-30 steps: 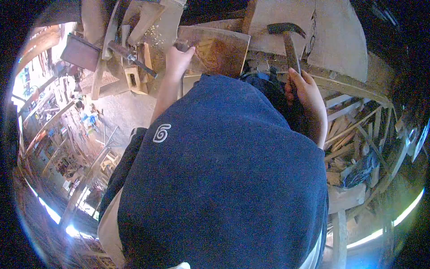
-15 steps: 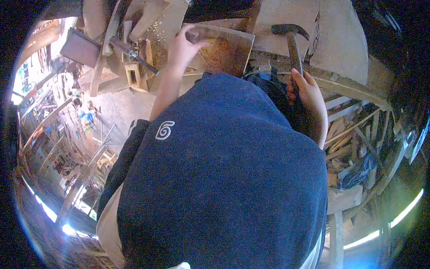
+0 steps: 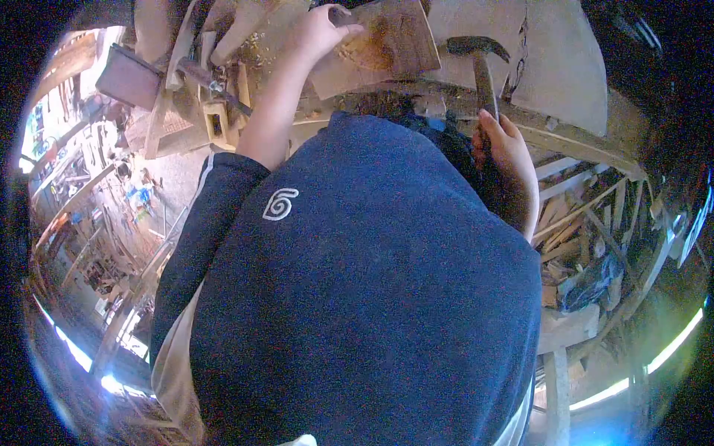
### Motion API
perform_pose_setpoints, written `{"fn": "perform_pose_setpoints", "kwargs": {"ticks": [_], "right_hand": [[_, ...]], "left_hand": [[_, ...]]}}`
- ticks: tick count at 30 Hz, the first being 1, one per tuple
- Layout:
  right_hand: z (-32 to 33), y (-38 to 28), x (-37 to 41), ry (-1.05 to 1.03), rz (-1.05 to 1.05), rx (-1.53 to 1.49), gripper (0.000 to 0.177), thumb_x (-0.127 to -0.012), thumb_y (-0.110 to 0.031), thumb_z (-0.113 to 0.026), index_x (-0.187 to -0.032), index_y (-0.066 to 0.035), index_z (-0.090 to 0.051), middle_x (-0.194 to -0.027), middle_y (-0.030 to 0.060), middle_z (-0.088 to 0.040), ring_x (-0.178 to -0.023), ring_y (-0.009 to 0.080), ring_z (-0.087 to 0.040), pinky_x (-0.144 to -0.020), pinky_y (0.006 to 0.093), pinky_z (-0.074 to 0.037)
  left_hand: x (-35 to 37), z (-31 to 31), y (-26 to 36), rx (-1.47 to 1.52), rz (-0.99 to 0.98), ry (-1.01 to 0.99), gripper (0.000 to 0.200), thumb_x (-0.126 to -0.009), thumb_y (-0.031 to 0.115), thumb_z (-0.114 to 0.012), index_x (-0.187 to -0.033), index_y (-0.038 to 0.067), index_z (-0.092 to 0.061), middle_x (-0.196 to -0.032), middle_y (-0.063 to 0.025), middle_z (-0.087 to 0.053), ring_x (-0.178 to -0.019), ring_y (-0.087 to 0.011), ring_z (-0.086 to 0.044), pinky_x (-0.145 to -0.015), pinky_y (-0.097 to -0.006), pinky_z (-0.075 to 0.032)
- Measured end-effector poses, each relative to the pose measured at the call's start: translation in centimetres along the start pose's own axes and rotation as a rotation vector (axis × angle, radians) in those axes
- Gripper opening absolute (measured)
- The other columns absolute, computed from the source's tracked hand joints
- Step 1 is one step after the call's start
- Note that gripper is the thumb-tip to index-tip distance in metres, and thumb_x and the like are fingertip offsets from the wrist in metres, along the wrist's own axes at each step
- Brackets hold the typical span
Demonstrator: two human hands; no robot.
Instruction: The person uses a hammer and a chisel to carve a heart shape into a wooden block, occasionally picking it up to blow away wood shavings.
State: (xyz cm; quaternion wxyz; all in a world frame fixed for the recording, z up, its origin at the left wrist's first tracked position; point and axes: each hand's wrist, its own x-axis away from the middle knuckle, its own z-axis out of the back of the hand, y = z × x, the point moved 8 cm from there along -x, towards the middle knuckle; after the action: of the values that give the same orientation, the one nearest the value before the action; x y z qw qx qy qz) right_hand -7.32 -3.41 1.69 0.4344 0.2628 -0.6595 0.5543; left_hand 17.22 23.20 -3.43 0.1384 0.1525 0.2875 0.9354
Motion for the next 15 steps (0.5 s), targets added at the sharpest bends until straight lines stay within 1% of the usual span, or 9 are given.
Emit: {"fn": "perform_pose_setpoints", "kwargs": {"ticks": [1,2,3,6,8,9,11,12,15], "right_hand": [[0.0,0.0,0.0,0.002,0.003,-0.002,0.025,-0.097,-0.034,-0.054,-0.087,-0.011,-0.051,-0.063,-0.0010,-0.050,-0.047,0.0095,-0.044,-0.043,0.0249,-0.035],[0.0,0.0,-0.1,0.003,0.006,-0.004,0.025,-0.097,-0.033,-0.054,-0.086,-0.011,-0.051,-0.063,-0.0009,-0.050,-0.048,0.0095,-0.044,-0.043,0.0249,-0.035],[0.0,0.0,-0.1,0.000,0.007,0.000,0.025,-0.097,-0.033,-0.054,-0.086,-0.011,-0.051,-0.063,-0.0009,-0.050,-0.048,0.0095,-0.044,-0.043,0.0249,-0.035],[0.1,0.2,-0.4,-0.026,0.023,-0.008,0.025,-0.097,-0.033,-0.054,-0.086,-0.010,-0.050,-0.062,-0.0008,-0.049,-0.048,0.0096,-0.044,-0.043,0.0248,-0.035],[0.1,0.3,-0.4,-0.041,0.024,-0.017,0.025,-0.096,-0.033,-0.054,-0.086,-0.011,-0.050,-0.063,-0.0007,-0.049,-0.048,0.0097,-0.045,-0.043,0.0248,-0.035],[0.2,0.2,-0.4,-0.042,0.027,-0.014,0.025,-0.096,-0.033,-0.054,-0.086,-0.011,-0.050,-0.063,-0.0007,-0.049,-0.048,0.0097,-0.045,-0.043,0.0248,-0.035],[0.4,0.4,-0.3,-0.037,-0.005,-0.025,0.025,-0.096,-0.033,-0.054,-0.086,-0.011,-0.050,-0.063,-0.0006,-0.049,-0.048,0.0098,-0.044,-0.043,0.0250,-0.035],[0.4,0.3,-0.2,-0.038,-0.002,-0.023,0.025,-0.096,-0.033,-0.054,-0.086,-0.011,-0.050,-0.063,-0.0006,-0.049,-0.048,0.0098,-0.044,-0.043,0.0250,-0.035],[0.7,0.4,-0.1,-0.036,-0.005,0.006,0.025,-0.096,-0.033,-0.054,-0.086,-0.011,-0.050,-0.064,-0.0004,-0.049,-0.048,0.0098,-0.044,-0.043,0.0254,-0.035]], "left_hand": [[-0.2,0.3,0.3,0.067,0.013,-0.010,0.049,-0.069,0.023,-0.080,-0.109,0.002,-0.061,-0.088,-0.0170,-0.069,-0.083,-0.0305,-0.067,-0.076,-0.0402,-0.052],[0.5,1.5,1.6,0.023,0.090,-0.044,0.041,-0.064,0.024,-0.085,-0.097,0.007,-0.067,-0.093,-0.0157,-0.069,-0.088,-0.0303,-0.066,-0.078,-0.0385,-0.052],[0.7,1.3,1.2,0.024,0.095,-0.040,0.041,-0.064,0.024,-0.085,-0.097,0.007,-0.067,-0.093,-0.0157,-0.069,-0.088,-0.0303,-0.066,-0.078,-0.0385,-0.052],[1.0,0.8,0.1,0.126,-0.033,0.068,0.033,-0.067,0.020,-0.082,-0.093,0.007,-0.066,-0.089,-0.0162,-0.069,-0.080,-0.0309,-0.067,-0.072,-0.0383,-0.052],[0.7,-1.0,-1.8,-0.030,0.055,-0.111,0.056,-0.070,0.028,-0.081,-0.121,0.019,-0.061,-0.108,-0.0107,-0.066,-0.103,-0.0278,-0.062,-0.092,-0.0378,-0.048],[0.9,-1.0,-2.3,-0.029,0.054,-0.107,0.056,-0.070,0.028,-0.081,-0.121,0.019,-0.061,-0.108,-0.0107,-0.066,-0.103,-0.0278,-0.062,-0.092,-0.0378,-0.048],[1.4,-1.7,-2.0,0.089,-0.089,-0.191,0.061,-0.070,0.018,-0.079,-0.127,0.022,-0.058,-0.113,-0.0122,-0.066,-0.103,-0.0288,-0.063,-0.091,-0.0389,-0.050],[2.0,-1.6,-1.5,0.099,-0.025,-0.268,0.068,-0.070,0.008,-0.077,-0.132,0.023,-0.054,-0.120,-0.0087,-0.062,-0.113,-0.0249,-0.058,-0.101,-0.0350,-0.043],[2.8,-1.4,-1.9,0.098,-0.112,-0.273,0.070,-0.070,0.008,-0.078,-0.133,0.024,-0.052,-0.127,-0.0080,-0.057,-0.118,-0.0250,-0.054,-0.103,-0.0361,-0.043]]}}
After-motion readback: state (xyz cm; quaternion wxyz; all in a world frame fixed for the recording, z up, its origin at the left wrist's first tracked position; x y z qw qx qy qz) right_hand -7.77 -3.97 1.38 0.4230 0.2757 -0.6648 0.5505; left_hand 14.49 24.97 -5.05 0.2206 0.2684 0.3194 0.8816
